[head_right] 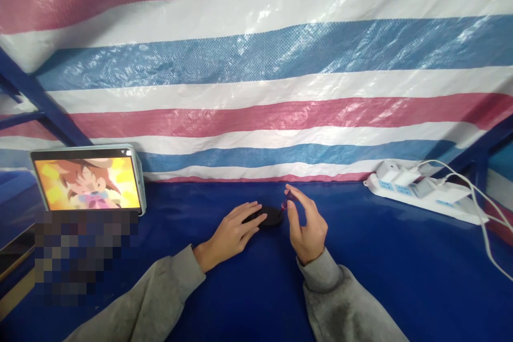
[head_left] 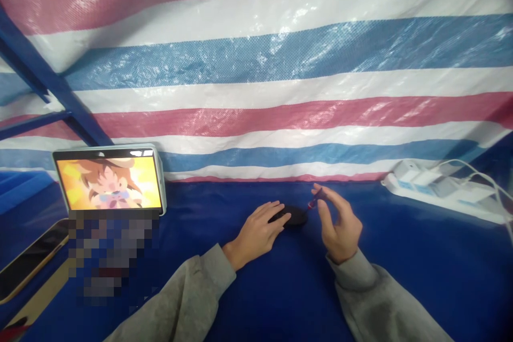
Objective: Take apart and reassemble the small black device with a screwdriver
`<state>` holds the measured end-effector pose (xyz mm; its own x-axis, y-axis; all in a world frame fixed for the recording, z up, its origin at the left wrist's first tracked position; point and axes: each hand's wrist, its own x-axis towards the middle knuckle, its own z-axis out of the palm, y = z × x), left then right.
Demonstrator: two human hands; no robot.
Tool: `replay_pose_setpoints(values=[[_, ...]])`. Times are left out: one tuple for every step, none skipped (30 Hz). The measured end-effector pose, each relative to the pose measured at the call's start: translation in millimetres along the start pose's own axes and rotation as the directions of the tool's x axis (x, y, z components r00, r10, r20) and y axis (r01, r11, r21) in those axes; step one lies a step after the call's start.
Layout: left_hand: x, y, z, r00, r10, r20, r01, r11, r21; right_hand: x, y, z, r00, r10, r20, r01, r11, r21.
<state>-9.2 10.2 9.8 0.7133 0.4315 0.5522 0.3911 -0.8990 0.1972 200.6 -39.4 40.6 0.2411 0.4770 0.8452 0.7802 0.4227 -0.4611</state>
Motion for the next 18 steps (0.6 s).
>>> replay_pose_setpoints(values=[[0.2, 0.2, -0.2, 1.000, 0.000, -0.001, 0.000, 1.000, 0.001, 0.6, -0.7, -0.6, 1.000, -0.006, 0.004, 0.006, 1.000, -0.015], [0.3, 0.4, -0.4, 1.000, -0.001, -0.002, 0.001, 1.000, 0.001, 1.4, -1.4, -1.1, 1.000, -0.014, 0.005, 0.014, 1.000, -0.025], [0.4, 0.6, -0.7, 1.000, -0.001, -0.003, 0.001, 1.000, 0.001, 2.2, -2.0, -1.4, 1.000, -0.026, 0.005, 0.026, 0.999, -0.026], [0.5, 0.9, -0.9, 1.000, -0.001, -0.004, 0.001, 1.000, 0.000, 3.0, -2.4, -1.5, 0.999, -0.040, 0.004, 0.040, 0.999, -0.022], [0.5, 1.1, -1.0, 1.000, -0.001, -0.005, 0.001, 1.000, 0.000, 3.8, -2.5, -1.6, 0.999, -0.055, 0.003, 0.055, 0.998, -0.014], [0.5, 1.2, -1.2, 1.000, -0.001, -0.006, 0.001, 1.000, -0.001, 4.5, -2.4, -1.6, 0.998, -0.067, 0.002, 0.067, 0.998, -0.007], [0.5, 1.3, -1.2, 1.000, -0.002, -0.007, 0.002, 1.000, -0.003, 5.1, -2.1, -1.5, 0.997, -0.076, 0.003, 0.076, 0.997, -0.003], [0.4, 1.2, -1.2, 1.000, -0.002, -0.008, 0.002, 1.000, -0.005, 5.4, -1.7, -1.3, 0.997, -0.078, 0.005, 0.078, 0.997, -0.003], [0.4, 1.1, -1.1, 1.000, -0.003, -0.007, 0.003, 1.000, -0.008, 5.5, -1.2, -1.1, 0.997, -0.075, 0.005, 0.075, 0.997, -0.002], [0.3, 0.9, -1.0, 1.000, -0.005, -0.007, 0.005, 1.000, -0.011, 5.5, -0.8, -0.9, 0.998, -0.067, 0.006, 0.067, 0.998, 0.005], [0.2, 0.7, -0.8, 1.000, -0.007, -0.004, 0.007, 1.000, -0.014, 5.2, -0.4, -0.7, 0.998, -0.057, 0.006, 0.057, 0.998, 0.014], [0.0, 0.6, -0.7, 1.000, -0.011, -0.001, 0.011, 1.000, -0.015, 4.9, -0.1, -0.5, 0.999, -0.051, 0.009, 0.051, 0.998, 0.023], [-0.1, 0.5, -0.5, 1.000, -0.015, 0.001, 0.015, 1.000, -0.016, 4.6, 0.1, -0.3, 0.999, -0.049, 0.010, 0.048, 0.998, 0.026], [-0.2, 0.5, -0.5, 1.000, -0.017, 0.004, 0.017, 1.000, -0.017, 4.4, 0.1, -0.3, 0.999, -0.049, 0.010, 0.049, 0.999, 0.021], [-0.4, 0.5, -0.5, 1.000, -0.017, 0.006, 0.017, 1.000, -0.018, 4.3, 0.1, -0.4, 0.999, -0.052, 0.004, 0.052, 0.999, 0.009], [-0.5, 0.7, -0.6, 1.000, -0.017, 0.007, 0.017, 1.000, -0.018, 4.4, -0.2, -0.6, 0.998, -0.056, -0.005, 0.056, 0.998, -0.006], [-0.6, 0.8, -0.8, 1.000, -0.015, 0.008, 0.016, 1.000, -0.019, 4.7, -0.5, -0.9, 0.998, -0.059, -0.013, 0.059, 0.998, -0.020], [-0.8, 0.9, -0.9, 1.000, -0.015, 0.007, 0.015, 1.000, -0.020, 5.0, -1.0, -1.2, 0.998, -0.060, -0.013, 0.059, 0.998, -0.026]])
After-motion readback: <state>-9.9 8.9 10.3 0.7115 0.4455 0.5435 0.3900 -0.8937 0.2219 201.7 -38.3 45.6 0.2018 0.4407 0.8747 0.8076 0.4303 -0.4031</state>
